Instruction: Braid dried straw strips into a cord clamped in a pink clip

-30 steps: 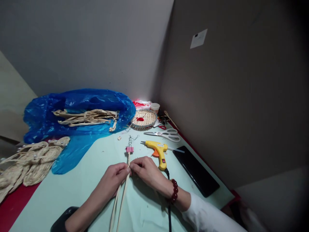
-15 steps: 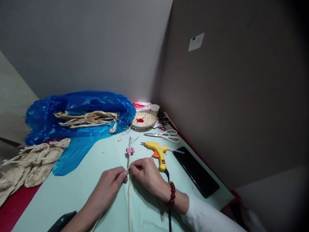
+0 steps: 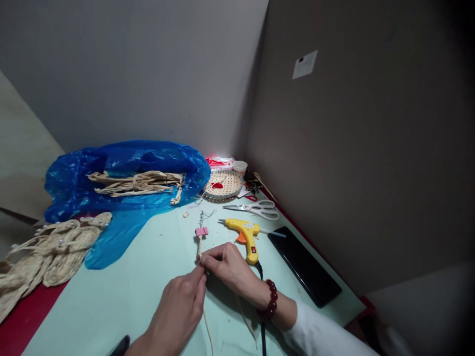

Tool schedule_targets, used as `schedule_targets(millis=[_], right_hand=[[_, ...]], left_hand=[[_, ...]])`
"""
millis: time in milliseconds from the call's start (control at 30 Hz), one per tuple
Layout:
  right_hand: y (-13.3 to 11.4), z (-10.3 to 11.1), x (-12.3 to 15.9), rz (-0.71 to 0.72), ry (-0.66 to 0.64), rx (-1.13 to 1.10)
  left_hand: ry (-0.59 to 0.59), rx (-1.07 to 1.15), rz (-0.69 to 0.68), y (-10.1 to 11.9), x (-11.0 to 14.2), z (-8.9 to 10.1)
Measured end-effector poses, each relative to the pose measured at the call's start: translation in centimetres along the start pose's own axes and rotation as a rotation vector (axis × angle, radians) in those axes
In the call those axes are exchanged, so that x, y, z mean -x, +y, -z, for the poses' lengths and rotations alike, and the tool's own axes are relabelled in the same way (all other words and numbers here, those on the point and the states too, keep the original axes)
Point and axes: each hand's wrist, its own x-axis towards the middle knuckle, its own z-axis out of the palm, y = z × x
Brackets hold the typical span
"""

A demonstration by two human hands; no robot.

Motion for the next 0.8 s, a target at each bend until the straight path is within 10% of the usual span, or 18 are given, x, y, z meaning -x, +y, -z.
schedule_targets(millis=[300, 500, 800], right_hand=[[-0.1, -0.1, -0.1, -0.027, 0.040, -0.028], [-0.2, 0.0, 0.1, -0.012, 0.005, 0.009], [-0.8, 0.1, 0.5, 0.011, 0.003, 0.229]], left_hand=[[0.105, 0.424, 0.165, -1.2, -1.4, 2.7], [-0.186, 0.814, 0.263, -2.0, -2.7, 1.7], [-0.125, 0.820, 0.273, -2.4, -2.9, 1.2]])
